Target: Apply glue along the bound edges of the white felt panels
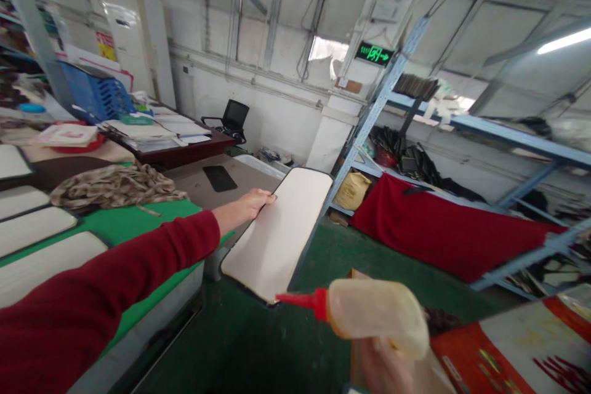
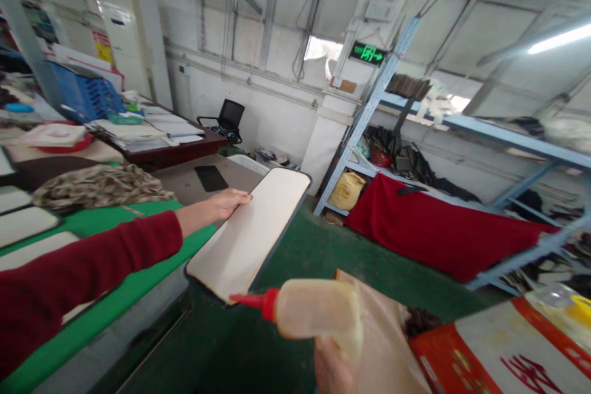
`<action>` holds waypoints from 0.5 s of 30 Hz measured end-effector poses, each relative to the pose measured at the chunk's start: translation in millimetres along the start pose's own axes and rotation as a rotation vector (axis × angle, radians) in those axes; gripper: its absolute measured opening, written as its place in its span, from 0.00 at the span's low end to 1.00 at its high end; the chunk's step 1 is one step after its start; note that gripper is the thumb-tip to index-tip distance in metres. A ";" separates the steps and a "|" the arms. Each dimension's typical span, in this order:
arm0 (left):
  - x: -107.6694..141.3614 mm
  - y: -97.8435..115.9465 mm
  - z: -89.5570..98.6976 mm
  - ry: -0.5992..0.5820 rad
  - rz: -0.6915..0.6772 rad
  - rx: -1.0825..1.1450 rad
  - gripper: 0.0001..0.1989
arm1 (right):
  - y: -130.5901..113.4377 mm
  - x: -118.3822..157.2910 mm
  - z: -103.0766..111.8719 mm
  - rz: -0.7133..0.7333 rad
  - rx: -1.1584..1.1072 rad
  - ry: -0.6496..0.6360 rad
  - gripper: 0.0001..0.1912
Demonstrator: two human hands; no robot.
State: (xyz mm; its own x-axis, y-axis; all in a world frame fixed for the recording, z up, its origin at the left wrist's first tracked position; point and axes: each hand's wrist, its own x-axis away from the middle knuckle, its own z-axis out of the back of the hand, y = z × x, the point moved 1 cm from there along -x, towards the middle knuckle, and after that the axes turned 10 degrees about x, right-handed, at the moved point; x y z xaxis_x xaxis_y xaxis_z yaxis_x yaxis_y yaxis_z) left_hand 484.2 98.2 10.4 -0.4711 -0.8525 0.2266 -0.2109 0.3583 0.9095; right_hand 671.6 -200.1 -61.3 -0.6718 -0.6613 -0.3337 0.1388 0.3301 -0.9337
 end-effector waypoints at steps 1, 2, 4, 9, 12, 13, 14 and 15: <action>2.8 0.7 -0.8 -0.003 0.002 -0.002 0.11 | -4.2 -9.3 0.3 0.011 -0.012 0.039 0.26; 6.1 1.4 -2.0 -0.010 0.004 -0.003 0.11 | -9.7 -20.4 0.5 0.025 -0.024 0.075 0.26; 13.8 2.3 -5.1 -0.035 0.011 -0.004 0.11 | -23.5 -44.7 0.4 0.068 -0.043 0.140 0.28; 29.9 5.2 -12.8 -0.137 0.029 -0.014 0.12 | -54.1 -87.0 -4.8 0.178 -0.040 0.208 0.33; 35.1 9.0 -14.7 -0.182 0.032 -0.020 0.12 | -58.5 -95.0 -4.2 0.197 0.040 0.220 0.34; 36.1 10.4 -14.7 -0.188 0.030 -0.020 0.11 | -57.7 -95.9 -2.5 0.199 0.076 0.233 0.34; 36.6 11.7 -14.4 -0.190 0.028 -0.021 0.11 | -56.0 -96.1 -0.3 0.199 0.111 0.244 0.35; 36.6 12.8 -13.8 -0.189 0.026 -0.022 0.11 | -53.4 -95.8 2.0 0.192 0.139 0.242 0.35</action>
State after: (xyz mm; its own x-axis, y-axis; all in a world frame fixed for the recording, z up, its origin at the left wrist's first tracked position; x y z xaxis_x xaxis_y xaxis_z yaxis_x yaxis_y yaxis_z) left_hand 476.1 66.3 35.2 -0.6290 -0.7557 0.1822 -0.1788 0.3688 0.9121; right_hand 730.0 -155.8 20.3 -0.7745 -0.4114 -0.4805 0.3664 0.3274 -0.8709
